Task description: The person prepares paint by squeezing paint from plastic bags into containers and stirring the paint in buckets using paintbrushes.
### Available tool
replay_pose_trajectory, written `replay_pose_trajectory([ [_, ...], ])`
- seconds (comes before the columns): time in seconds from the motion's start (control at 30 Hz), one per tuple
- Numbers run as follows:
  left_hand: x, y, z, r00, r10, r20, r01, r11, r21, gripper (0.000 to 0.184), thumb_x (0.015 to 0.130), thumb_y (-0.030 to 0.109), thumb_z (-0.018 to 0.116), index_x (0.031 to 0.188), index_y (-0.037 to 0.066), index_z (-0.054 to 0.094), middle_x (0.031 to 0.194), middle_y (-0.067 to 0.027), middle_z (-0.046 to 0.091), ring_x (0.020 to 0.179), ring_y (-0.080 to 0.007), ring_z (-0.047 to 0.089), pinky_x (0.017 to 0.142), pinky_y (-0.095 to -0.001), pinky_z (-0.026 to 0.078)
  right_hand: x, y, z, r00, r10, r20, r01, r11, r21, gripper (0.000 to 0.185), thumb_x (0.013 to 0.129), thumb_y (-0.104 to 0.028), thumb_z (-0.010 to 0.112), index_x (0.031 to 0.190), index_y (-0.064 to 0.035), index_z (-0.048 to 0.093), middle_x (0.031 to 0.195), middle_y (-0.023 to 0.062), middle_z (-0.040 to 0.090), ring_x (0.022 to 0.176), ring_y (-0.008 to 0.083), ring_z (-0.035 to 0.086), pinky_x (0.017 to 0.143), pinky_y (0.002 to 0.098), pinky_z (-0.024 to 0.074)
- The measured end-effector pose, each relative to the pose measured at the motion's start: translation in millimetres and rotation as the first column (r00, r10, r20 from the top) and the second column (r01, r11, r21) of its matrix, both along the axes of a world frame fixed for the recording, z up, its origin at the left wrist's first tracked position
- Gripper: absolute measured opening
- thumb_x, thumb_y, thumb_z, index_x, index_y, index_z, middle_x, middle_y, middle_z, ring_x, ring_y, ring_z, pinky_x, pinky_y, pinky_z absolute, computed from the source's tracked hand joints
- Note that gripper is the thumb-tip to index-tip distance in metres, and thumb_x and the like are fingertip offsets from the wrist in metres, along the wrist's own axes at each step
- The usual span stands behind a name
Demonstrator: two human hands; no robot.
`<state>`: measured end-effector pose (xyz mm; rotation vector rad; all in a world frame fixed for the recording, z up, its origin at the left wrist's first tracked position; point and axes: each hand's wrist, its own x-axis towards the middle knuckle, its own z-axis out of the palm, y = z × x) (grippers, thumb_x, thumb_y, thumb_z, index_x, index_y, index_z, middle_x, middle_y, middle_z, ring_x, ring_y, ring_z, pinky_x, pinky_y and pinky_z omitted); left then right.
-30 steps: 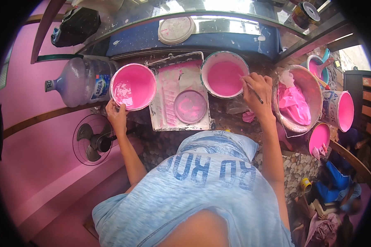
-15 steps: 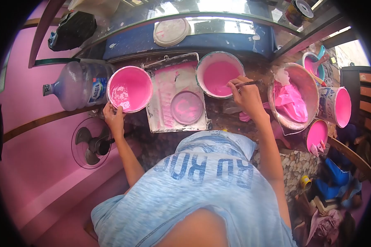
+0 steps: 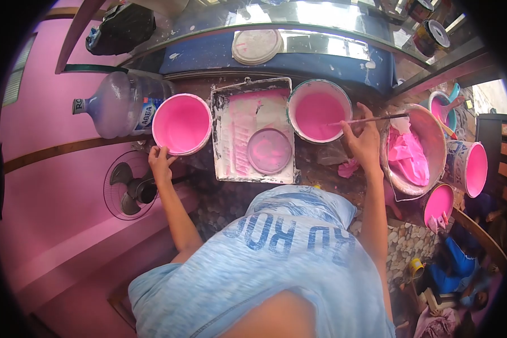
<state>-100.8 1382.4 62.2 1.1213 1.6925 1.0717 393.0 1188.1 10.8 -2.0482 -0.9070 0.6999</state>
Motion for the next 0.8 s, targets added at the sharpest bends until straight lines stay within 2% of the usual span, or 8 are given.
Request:
replay_pose_trajectory([
  [0.07, -25.9, 6.2, -8.0, 0.998, 0.023, 0.058, -0.021, 0.999, -0.038, 0.010, 0.086, 0.005, 0.062, 0.092, 0.005, 0.054, 0.088, -0.0021, 0.056, 0.076, -0.0114, 0.058, 0.061, -0.0321, 0.060, 5.7, -3.1, -3.2, 0.987, 0.015, -0.159, -0.014, 1.000, 0.010, 0.058, 0.084, -0.028, 0.075, 0.131, -0.0018, 0.053, 0.081, 0.0081, 0.067, 0.069, 0.0129, 0.062, 0.065, 0.0284, 0.0492],
  [0.17, -43.9, 2.7, -2.6, 0.995, -0.006, 0.099, 0.010, 0.999, -0.041, 0.005, 0.090, 0.008, 0.059, 0.088, 0.008, 0.054, 0.084, -0.0011, 0.056, 0.074, -0.0109, 0.059, 0.063, -0.0342, 0.061, 19.9, -8.7, -41.4, 0.963, 0.073, -0.258, -0.049, 0.994, 0.096, 0.058, 0.086, -0.032, 0.074, 0.128, 0.0031, 0.053, 0.087, 0.0115, 0.068, 0.074, 0.0158, 0.065, 0.069, 0.0286, 0.0514],
  [0.27, -61.1, -2.8, 6.1, 0.988, -0.033, 0.151, 0.037, 0.999, -0.020, 0.005, 0.091, 0.008, 0.058, 0.088, 0.009, 0.054, 0.085, -0.0012, 0.057, 0.076, -0.0111, 0.060, 0.064, -0.0351, 0.062, 34.4, -3.2, -34.5, 0.917, 0.097, -0.386, -0.145, 0.985, -0.097, 0.056, 0.088, -0.033, 0.072, 0.123, 0.0060, 0.053, 0.089, 0.0120, 0.068, 0.079, 0.0172, 0.066, 0.069, 0.0296, 0.0518],
  [0.4, -85.0, -22.5, 28.5, 0.964, -0.063, 0.260, 0.063, 0.998, 0.009, 0.006, 0.094, 0.013, 0.059, 0.095, 0.011, 0.054, 0.088, -0.0010, 0.059, 0.086, -0.0118, 0.063, 0.067, -0.0373, 0.064, 32.5, 1.3, -28.9, 0.695, -0.048, -0.718, -0.078, 0.987, -0.142, 0.048, 0.090, -0.027, 0.068, 0.121, 0.0056, 0.052, 0.109, 0.0147, 0.062, 0.088, 0.0201, 0.065, 0.075, 0.0320, 0.0569],
  [0.53, -105.4, -52.6, 45.9, 0.966, -0.020, 0.258, 0.017, 1.000, 0.013, 0.009, 0.094, 0.015, 0.059, 0.100, 0.010, 0.054, 0.090, -0.0008, 0.059, 0.090, -0.0132, 0.063, 0.068, -0.0376, 0.064, 13.6, -1.4, -29.3, 0.708, 0.000, -0.706, -0.057, 0.997, -0.058, 0.044, 0.092, -0.017, 0.064, 0.122, 0.0093, 0.048, 0.110, 0.0131, 0.060, 0.089, 0.0195, 0.065, 0.075, 0.0335, 0.0586],
  [0.6, -116.3, -74.7, 50.5, 0.969, 0.047, 0.241, -0.051, 0.999, 0.007, 0.013, 0.093, 0.015, 0.060, 0.103, 0.010, 0.055, 0.091, -0.0007, 0.060, 0.090, -0.0125, 0.063, 0.068, -0.0364, 0.064, 5.0, -0.7, -12.1, 0.710, 0.066, -0.701, -0.085, 0.996, 0.009, 0.035, 0.092, -0.017, 0.064, 0.116, 0.0041, 0.051, 0.104, 0.0100, 0.061, 0.089, 0.0172, 0.065, 0.074, 0.0315, 0.0584],
  [0.7, -127.3, -107.3, 49.4, 0.970, 0.099, 0.220, -0.103, 0.995, 0.007, 0.017, 0.092, 0.015, 0.061, 0.108, 0.010, 0.056, 0.092, -0.0009, 0.061, 0.088, -0.0107, 0.063, 0.064, -0.0342, 0.064, 1.6, 5.6, 39.8, 0.841, 0.174, -0.512, -0.187, 0.982, 0.027, 0.025, 0.093, -0.019, 0.064, 0.107, -0.0018, 0.053, 0.099, 0.0080, 0.062, 0.090, 0.0151, 0.065, 0.075, 0.0302, 0.0581],
  [0.8, -131.1, -142.9, 52.6, 0.975, 0.110, 0.192, -0.108, 0.994, -0.024, 0.019, 0.092, 0.014, 0.059, 0.110, 0.009, 0.056, 0.093, -0.0010, 0.062, 0.087, -0.0101, 0.064, 0.062, -0.0337, 0.064, -12.1, 26.6, 70.4, 0.778, 0.266, -0.568, -0.201, 0.964, 0.176, 0.020, 0.093, -0.020, 0.065, 0.101, -0.0053, 0.053, 0.099, 0.0083, 0.062, 0.089, 0.0136, 0.065, 0.074, 0.0288, 0.0577],
])
